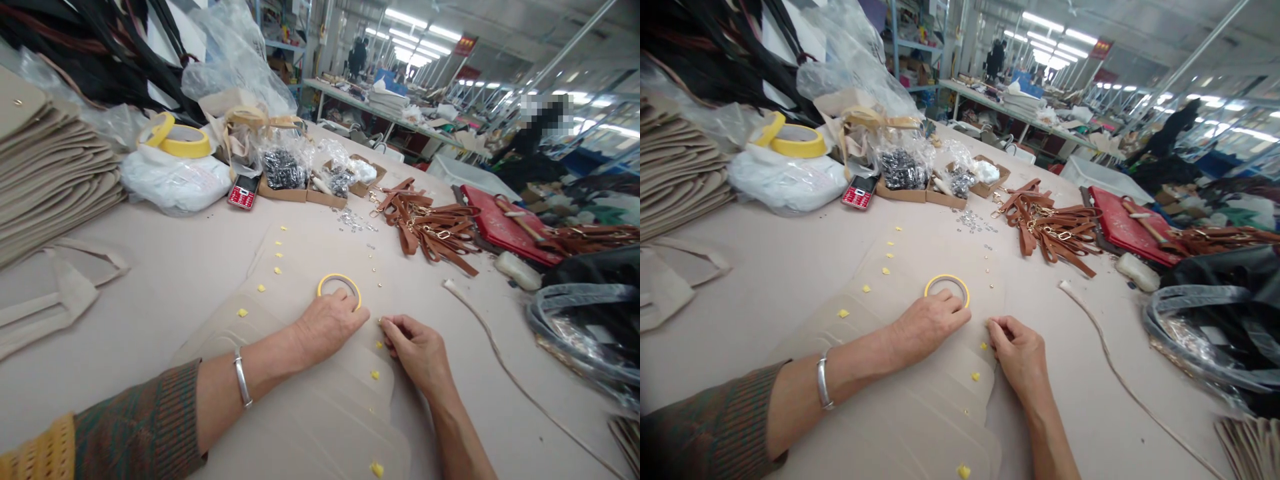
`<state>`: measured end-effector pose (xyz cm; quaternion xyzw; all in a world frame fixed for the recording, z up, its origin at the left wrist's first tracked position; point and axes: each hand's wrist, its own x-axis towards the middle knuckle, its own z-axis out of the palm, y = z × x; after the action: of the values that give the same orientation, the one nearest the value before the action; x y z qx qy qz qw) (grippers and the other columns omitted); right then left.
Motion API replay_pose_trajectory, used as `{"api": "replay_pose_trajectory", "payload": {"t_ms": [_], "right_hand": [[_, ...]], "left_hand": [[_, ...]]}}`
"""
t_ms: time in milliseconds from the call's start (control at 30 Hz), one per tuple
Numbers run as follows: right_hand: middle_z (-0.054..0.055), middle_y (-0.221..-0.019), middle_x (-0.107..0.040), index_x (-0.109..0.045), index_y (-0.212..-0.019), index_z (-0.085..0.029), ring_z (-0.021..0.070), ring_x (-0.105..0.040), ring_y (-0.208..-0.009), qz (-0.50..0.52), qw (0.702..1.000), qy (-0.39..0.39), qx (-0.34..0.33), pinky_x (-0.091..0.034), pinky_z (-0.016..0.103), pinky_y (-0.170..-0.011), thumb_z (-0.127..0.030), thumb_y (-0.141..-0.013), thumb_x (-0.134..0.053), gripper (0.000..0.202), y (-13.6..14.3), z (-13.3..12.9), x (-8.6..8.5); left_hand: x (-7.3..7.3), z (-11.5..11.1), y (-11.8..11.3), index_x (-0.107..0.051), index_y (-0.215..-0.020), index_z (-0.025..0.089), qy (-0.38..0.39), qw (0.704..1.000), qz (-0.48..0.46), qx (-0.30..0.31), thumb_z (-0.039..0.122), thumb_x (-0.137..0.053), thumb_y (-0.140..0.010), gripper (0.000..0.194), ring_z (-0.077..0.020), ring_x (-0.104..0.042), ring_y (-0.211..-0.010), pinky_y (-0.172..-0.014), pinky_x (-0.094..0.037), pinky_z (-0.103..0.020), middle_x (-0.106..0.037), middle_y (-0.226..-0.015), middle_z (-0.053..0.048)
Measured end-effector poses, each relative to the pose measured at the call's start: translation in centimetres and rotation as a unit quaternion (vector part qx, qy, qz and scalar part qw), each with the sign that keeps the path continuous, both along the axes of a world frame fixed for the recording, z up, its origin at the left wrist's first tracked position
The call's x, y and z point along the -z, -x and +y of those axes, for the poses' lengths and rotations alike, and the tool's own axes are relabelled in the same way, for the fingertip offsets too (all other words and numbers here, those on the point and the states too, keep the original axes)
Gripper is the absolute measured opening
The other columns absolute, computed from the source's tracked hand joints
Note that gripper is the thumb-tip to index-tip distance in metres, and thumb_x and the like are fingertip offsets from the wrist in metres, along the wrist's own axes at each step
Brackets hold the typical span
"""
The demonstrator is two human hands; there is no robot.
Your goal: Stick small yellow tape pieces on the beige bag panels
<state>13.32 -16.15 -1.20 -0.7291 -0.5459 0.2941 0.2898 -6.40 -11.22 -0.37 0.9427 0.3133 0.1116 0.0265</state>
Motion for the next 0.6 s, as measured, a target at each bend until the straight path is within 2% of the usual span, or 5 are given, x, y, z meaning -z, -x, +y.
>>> {"api": "replay_pose_trajectory", "payload": {"t_ms": [133,267,433,533,600], "right_hand": [[0.002,-0.069,-0.071,-0.073,-0.077,-0.02,0.0172,-0.062,-0.061,-0.096,0.994,-0.044,-0.03,-0.046,0.026,-0.06,-0.045,-0.079,-0.055,0.03,0.5,0.3,-0.4],[0.003,-0.069,-0.072,-0.074,-0.076,-0.022,0.0174,-0.062,-0.058,-0.116,0.992,-0.037,-0.037,-0.046,0.027,-0.059,-0.043,-0.078,-0.053,0.03,0.7,0.9,-0.4],[-0.003,-0.051,-0.061,-0.064,-0.112,-0.018,0.0153,-0.055,-0.043,-0.06,0.998,-0.007,0.033,-0.043,0.026,-0.046,-0.049,-0.076,-0.06,0.047,0.0,0.5,0.1],[0.0,-0.057,-0.064,-0.066,-0.098,-0.017,0.0158,-0.058,-0.048,0.021,0.999,0.009,0.035,-0.047,0.026,-0.048,-0.052,-0.079,-0.057,0.041,-0.6,-0.3,0.4],[0.004,-0.068,-0.07,-0.069,-0.086,-0.018,0.0176,-0.063,-0.06,-0.012,1.0,-0.019,0.0,-0.05,0.028,-0.059,-0.049,-0.08,-0.057,0.034,-0.5,-0.7,0.4]], "left_hand": [[0.1,0.0,0.0,-0.053,-0.091,0.018,0.005,1.0,0.001,-0.008,0.014,-0.048,-0.092,0.007,-0.0233,-0.052,-0.088,-0.068,-0.047,-0.032,-0.058,-0.091,-0.005],[0.0,0.1,0.0,-0.053,-0.093,0.018,0.012,1.0,0.003,-0.008,0.014,-0.047,-0.092,0.008,-0.0226,-0.052,-0.089,-0.069,-0.047,-0.031,-0.057,-0.092,-0.006],[0.0,0.2,0.3,-0.053,-0.093,0.018,0.007,1.0,0.002,0.0,0.012,-0.047,-0.091,0.009,-0.0226,-0.052,-0.089,-0.067,-0.046,-0.031,-0.057,-0.091,-0.006],[0.0,0.3,0.4,-0.053,-0.092,0.018,0.005,1.0,-0.005,-0.004,0.012,-0.048,-0.091,0.008,-0.0224,-0.052,-0.088,-0.066,-0.046,-0.031,-0.057,-0.091,-0.005],[0.0,0.3,0.4,-0.053,-0.091,0.018,0.004,1.0,-0.008,-0.007,0.011,-0.048,-0.091,0.008,-0.0224,-0.052,-0.088,-0.067,-0.046,-0.031,-0.057,-0.091,-0.006]]}}
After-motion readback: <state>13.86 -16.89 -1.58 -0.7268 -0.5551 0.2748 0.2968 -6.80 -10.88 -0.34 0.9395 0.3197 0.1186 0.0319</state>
